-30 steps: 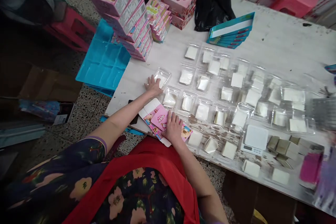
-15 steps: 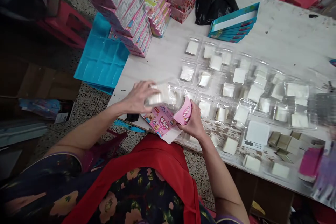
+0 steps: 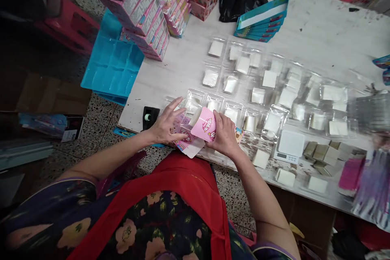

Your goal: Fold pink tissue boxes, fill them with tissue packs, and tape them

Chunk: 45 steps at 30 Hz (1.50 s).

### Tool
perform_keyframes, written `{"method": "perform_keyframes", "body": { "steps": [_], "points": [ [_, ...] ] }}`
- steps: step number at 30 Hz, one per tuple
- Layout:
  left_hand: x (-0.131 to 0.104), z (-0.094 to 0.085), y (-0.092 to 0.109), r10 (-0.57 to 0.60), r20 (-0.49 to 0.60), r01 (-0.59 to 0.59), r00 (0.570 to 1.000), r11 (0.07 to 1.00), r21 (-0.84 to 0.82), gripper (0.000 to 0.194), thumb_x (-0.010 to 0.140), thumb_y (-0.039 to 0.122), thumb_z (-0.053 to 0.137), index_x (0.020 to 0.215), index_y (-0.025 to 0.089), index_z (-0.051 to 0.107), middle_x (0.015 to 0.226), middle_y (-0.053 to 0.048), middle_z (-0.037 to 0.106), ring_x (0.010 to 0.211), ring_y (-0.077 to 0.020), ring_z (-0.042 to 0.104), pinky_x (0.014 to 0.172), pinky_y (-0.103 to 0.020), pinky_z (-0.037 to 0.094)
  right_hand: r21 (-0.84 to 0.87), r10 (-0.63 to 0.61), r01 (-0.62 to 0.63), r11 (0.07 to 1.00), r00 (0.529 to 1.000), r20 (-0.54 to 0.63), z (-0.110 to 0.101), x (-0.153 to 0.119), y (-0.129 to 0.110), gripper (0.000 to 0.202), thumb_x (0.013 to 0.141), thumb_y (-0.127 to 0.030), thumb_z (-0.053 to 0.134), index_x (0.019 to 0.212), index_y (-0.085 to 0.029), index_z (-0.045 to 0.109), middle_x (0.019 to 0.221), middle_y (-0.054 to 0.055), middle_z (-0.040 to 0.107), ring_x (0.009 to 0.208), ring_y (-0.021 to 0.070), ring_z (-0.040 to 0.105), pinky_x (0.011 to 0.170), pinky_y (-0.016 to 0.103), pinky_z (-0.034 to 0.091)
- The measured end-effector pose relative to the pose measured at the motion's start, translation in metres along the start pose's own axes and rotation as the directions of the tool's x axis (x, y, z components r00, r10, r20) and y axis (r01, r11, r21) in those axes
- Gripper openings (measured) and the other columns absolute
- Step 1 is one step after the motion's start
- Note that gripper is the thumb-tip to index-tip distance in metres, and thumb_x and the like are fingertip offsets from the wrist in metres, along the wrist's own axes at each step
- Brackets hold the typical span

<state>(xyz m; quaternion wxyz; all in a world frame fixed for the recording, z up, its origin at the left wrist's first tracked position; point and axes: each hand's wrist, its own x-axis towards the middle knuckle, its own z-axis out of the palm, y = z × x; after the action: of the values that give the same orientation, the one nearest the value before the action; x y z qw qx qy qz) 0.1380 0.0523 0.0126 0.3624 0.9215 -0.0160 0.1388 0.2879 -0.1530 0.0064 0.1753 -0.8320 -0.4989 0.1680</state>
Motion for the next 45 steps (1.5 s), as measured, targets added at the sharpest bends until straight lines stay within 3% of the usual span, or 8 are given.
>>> {"method": "perform_keyframes", "body": {
  "steps": [7, 13, 16, 21, 26, 33, 39, 45],
  "points": [
    [-0.008, 0.030, 0.031, 0.049, 0.073, -0.020, 0.996, 0.935, -0.355, 0.067, 0.086, 0.069, 0.040, 0.134, 0.024, 0.052, 0.133, -0.014, 0.057, 0.130, -0.0310, 0.047, 0.112, -0.052, 0.031, 0.468, 0.019, -0.018, 0.883, 1.000, 0.004, -0.010, -0.014, -0.014, 0.106, 0.058, -0.039, 0.077, 0.148, -0.016, 0.026, 0.137, 0.018, 0.044, 0.125, 0.0380, 0.042, 0.103, 0.055, 0.035],
    [-0.017, 0.052, 0.042, -0.544, -0.060, 0.422, 0.837, 0.710, -0.564, 0.090, 0.078, 0.050, 0.068, 0.149, 0.024, 0.019, 0.119, -0.011, 0.063, 0.106, -0.0202, 0.062, 0.093, -0.037, 0.049, 0.977, 0.319, -0.148, 0.156, 0.943, 0.092, 0.013, -0.034, -0.024, 0.083, 0.066, -0.046, 0.075, 0.138, -0.026, 0.038, 0.127, 0.010, 0.056, 0.106, 0.0254, 0.060, 0.086, 0.041, 0.050],
    [-0.028, 0.067, 0.049, -0.669, -0.122, 0.476, 0.734, 0.633, -0.610, 0.079, 0.076, 0.046, 0.070, 0.141, 0.021, 0.034, 0.118, -0.010, 0.062, 0.102, -0.0189, 0.062, 0.087, -0.032, 0.050, 0.947, 0.513, -0.126, 0.295, 0.857, -0.045, 0.032, -0.041, -0.037, 0.073, 0.075, -0.047, 0.068, 0.137, -0.029, 0.034, 0.137, 0.008, 0.046, 0.112, 0.0216, 0.055, 0.091, 0.037, 0.048],
    [-0.036, 0.081, 0.043, -0.778, -0.053, 0.584, 0.626, 0.513, -0.629, 0.031, 0.081, 0.047, 0.062, 0.071, 0.018, 0.061, 0.071, 0.001, 0.058, 0.070, -0.0124, 0.057, 0.070, -0.025, 0.046, 0.797, 0.358, -0.248, 0.550, 0.933, 0.044, 0.045, -0.043, -0.035, 0.029, 0.086, -0.050, 0.055, 0.088, -0.022, 0.062, 0.089, 0.003, 0.059, 0.086, 0.0182, 0.055, 0.084, 0.034, 0.047],
    [-0.039, 0.088, 0.035, -0.855, -0.152, 0.349, 0.495, 0.356, -0.867, 0.032, 0.075, 0.045, 0.069, 0.092, 0.020, 0.059, 0.072, 0.003, 0.058, 0.067, -0.0101, 0.054, 0.068, -0.023, 0.045, 0.935, 0.434, -0.201, 0.291, 0.899, 0.058, 0.047, -0.034, -0.031, 0.034, 0.076, -0.042, 0.071, 0.100, -0.027, 0.054, 0.084, -0.003, 0.061, 0.070, 0.0124, 0.056, 0.064, 0.025, 0.047],
    [-0.035, 0.047, 0.014, -0.521, 0.279, 0.555, 0.807, 0.504, -0.662, 0.031, 0.075, 0.039, 0.071, 0.100, 0.021, 0.074, 0.107, -0.005, 0.067, 0.092, -0.0155, 0.063, 0.082, -0.027, 0.048, 0.854, 0.313, -0.234, 0.464, 0.946, 0.089, 0.043, -0.022, -0.039, 0.026, 0.077, -0.043, 0.070, 0.086, -0.021, 0.061, 0.096, 0.004, 0.064, 0.071, 0.0134, 0.062, 0.058, 0.026, 0.051],
    [-0.037, 0.030, 0.009, -0.608, 0.250, 0.561, 0.753, 0.396, -0.727, 0.035, 0.086, 0.037, 0.058, 0.112, 0.017, 0.071, 0.110, -0.009, 0.071, 0.100, -0.0187, 0.064, 0.089, -0.033, 0.047, 0.479, 0.058, 0.068, 0.875, 0.968, -0.245, 0.042, -0.021, -0.059, 0.016, 0.089, -0.033, 0.058, 0.100, -0.024, 0.067, 0.137, 0.011, 0.040, 0.132, 0.0281, 0.042, 0.101, 0.049, 0.046],
    [-0.039, 0.006, -0.011, -0.468, 0.415, 0.623, 0.780, 0.523, -0.582, 0.022, 0.079, 0.026, 0.064, 0.096, 0.019, 0.076, 0.089, -0.005, 0.074, 0.083, -0.0150, 0.065, 0.078, -0.027, 0.048, 0.603, -0.088, 0.133, 0.786, 0.991, -0.104, 0.043, -0.005, -0.054, 0.017, 0.086, -0.039, 0.063, 0.087, -0.025, 0.074, 0.147, 0.006, 0.037, 0.138, 0.0281, 0.036, 0.111, 0.050, 0.034]
  ]
}}
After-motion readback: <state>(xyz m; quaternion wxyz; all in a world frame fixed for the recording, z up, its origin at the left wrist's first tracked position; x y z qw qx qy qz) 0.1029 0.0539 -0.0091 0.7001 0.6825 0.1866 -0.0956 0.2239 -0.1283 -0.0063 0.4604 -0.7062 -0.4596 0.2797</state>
